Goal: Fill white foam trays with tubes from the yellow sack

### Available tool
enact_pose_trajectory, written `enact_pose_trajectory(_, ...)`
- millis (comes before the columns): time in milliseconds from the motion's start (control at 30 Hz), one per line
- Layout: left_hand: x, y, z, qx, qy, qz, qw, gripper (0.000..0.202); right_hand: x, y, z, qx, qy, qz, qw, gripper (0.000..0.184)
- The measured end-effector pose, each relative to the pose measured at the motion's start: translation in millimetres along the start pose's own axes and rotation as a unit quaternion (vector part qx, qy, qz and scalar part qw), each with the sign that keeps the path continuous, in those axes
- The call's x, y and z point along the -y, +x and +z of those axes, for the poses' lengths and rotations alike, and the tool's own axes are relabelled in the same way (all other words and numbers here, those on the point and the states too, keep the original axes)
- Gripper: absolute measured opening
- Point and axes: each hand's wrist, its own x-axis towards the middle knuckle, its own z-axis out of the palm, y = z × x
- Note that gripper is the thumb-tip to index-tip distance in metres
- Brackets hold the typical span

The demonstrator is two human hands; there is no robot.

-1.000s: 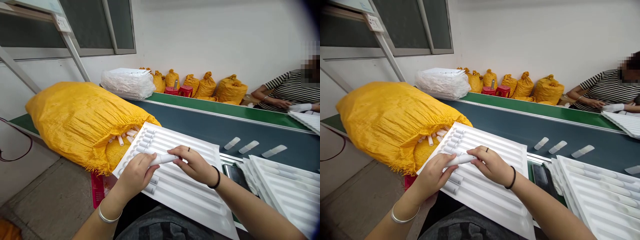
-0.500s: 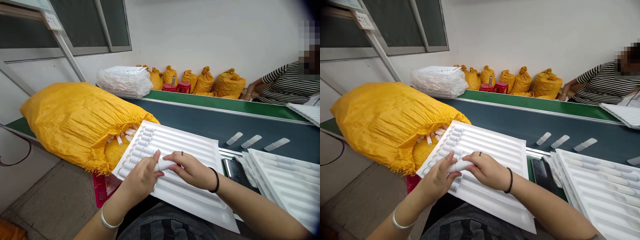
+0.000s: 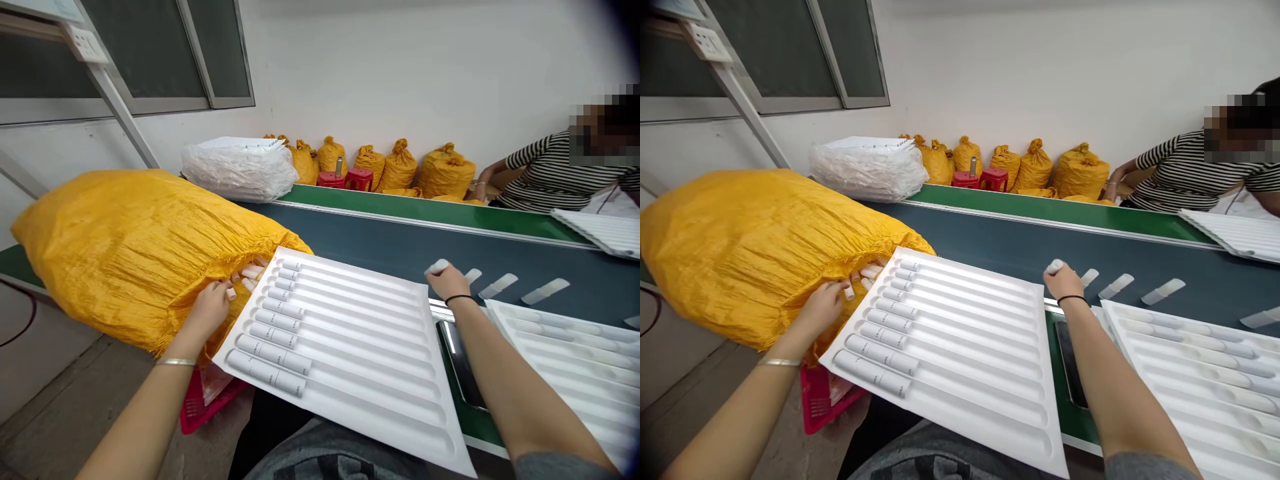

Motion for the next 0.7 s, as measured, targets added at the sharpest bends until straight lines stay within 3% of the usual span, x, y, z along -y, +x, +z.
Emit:
enact_pose_trajectory(133, 24, 17, 16.6, 0.027, 0.008, 0.007, 1.000, 0.038, -19, 7, 5, 0.091, -0.022, -0.013, 0.996, 0.014)
enact_pose_trajectory(300, 15, 19, 13.2, -0.021, -0.013, 0.023, 0.999, 0.034, -10, -15, -26, 0.126, -0.061, -0.058, 0.988, 0.024)
enact_pose_trajectory(367, -1, 13, 5.5, -0.063, -0.031, 0.034, 0.997, 0.033, 17, -35, -34, 0.133, -0.054, -0.121, 0.982, 0.027)
enact_pose_trajectory(433, -25, 2, -3.0, -0.101, -0.051, 0.050, 0.992, 0.033, 60, -64, -31, 0.150, -0.019, -0.233, 0.961, 0.028)
enact_pose_trajectory(533, -66, -20, -14.5, -0.150, -0.101, 0.089, 0.979, 0.030, 137, -112, -4, 0.167, 0.034, -0.429, 0.887, 0.030)
enact_pose_trajectory(633, -97, -43, -23.4, -0.180, -0.187, 0.145, 0.955, 0.026, 194, -146, 27, 0.175, 0.033, -0.494, 0.851, 0.021)
enact_pose_trajectory(700, -106, -57, -28.3, -0.178, -0.230, 0.141, 0.946, 0.026, 210, -156, 40, 0.171, 0.027, -0.504, 0.846, 0.015)
